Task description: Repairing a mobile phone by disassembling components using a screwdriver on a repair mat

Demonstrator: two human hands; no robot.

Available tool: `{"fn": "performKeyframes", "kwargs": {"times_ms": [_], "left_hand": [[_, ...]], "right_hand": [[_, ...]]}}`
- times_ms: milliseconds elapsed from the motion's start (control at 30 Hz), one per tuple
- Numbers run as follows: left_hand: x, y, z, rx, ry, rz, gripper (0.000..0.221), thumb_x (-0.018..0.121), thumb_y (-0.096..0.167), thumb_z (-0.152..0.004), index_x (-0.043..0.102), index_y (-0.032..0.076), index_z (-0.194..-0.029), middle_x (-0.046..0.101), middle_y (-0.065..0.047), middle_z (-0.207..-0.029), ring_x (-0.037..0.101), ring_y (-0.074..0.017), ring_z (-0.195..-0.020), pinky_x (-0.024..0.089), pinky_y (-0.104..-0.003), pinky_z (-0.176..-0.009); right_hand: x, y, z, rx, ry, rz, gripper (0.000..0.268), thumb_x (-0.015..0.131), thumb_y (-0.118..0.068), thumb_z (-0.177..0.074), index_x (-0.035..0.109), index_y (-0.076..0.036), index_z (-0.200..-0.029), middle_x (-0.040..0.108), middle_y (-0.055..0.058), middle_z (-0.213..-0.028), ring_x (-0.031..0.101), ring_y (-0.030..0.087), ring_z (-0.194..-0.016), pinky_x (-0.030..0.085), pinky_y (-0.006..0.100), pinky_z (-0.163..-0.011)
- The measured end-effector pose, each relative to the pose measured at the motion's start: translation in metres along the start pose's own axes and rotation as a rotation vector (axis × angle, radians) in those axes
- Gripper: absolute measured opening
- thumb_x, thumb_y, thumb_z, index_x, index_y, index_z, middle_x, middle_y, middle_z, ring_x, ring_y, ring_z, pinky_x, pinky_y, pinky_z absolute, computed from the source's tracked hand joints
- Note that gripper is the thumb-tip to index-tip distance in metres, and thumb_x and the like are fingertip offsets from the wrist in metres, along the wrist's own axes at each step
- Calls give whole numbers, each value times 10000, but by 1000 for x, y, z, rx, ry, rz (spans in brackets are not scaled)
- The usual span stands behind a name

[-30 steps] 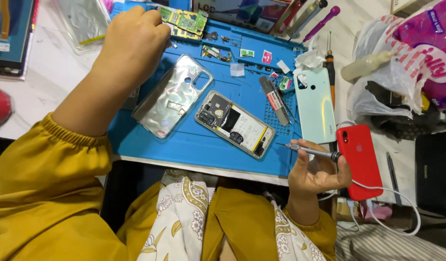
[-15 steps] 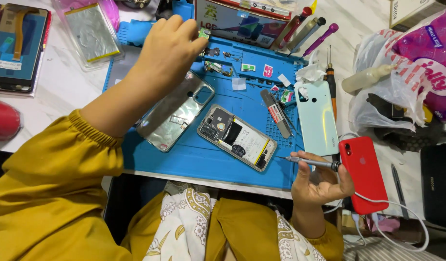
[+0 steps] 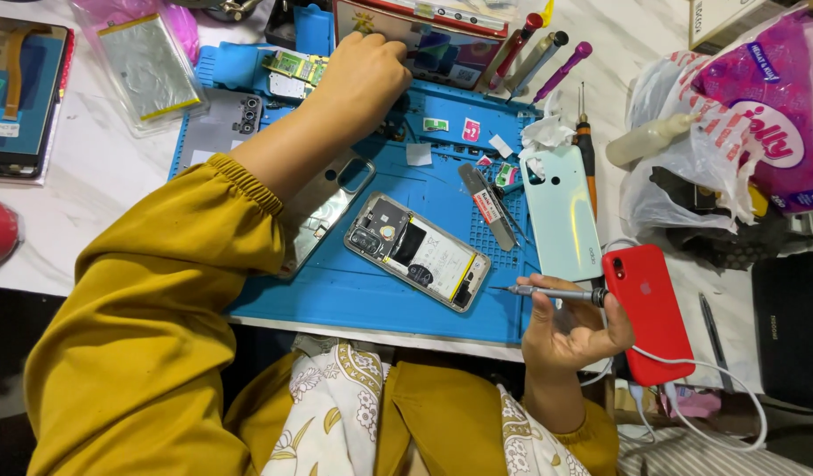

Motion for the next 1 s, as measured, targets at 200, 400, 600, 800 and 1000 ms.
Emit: {"fn": "performKeyframes", "kwargs": {"times_ms": [200,400,600,800,1000], "left_hand": [[-8,3,1,11,-8,-26,109,751,164,-764,780,233,-844,680,-33,-902,612,-290,-806,467,-427,-654],[-9,9,2,-4,-129,-36,198,751,99,-810,773,201,-979,685,-51,-984,613,-293,-869,489,-419,-709],[-12,5,5,-43,-101,35,145,604,105,-968,726,120,-889,656,-95,-922,608,-312,-812,478,-432,-678],[10,11,-3,109,-60,-117,90,757,137,-805,740,225,-793,712,-18,-933,666,-241,-763,486,-382,-602],[-18,17,-3,187,-57,-152,207,611,232,-1032,762,233,-890,712,-8,-952,675,-245,-786,514,-378,-632]], "right_hand": [[-1,0,-1,-6,11,-42,618,638,37,-1002,256,-175,-1438,574,344,-927,690,407,-742,666,515,-680],[-2,4,2,-10,30,-58,624,643,47,-998,269,-177,-1444,568,333,-945,693,408,-751,672,522,-673],[0,-2,-2,-4,-17,-6,592,631,36,-1014,249,-159,-1423,563,342,-970,698,415,-740,674,516,-691],[-1,-1,0,3,10,-6,605,647,48,-1006,259,-145,-1428,573,342,-953,694,413,-729,677,521,-697],[-5,3,4,8,25,12,595,663,38,-998,260,-125,-1406,573,343,-1007,711,418,-758,681,502,-693]]}}
Point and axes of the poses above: each hand's wrist, its own z-axis away from the middle knuckle, its own x-axis out of the palm, y = z × x, the point moved 10 cm from there along -z, towards the middle knuckle
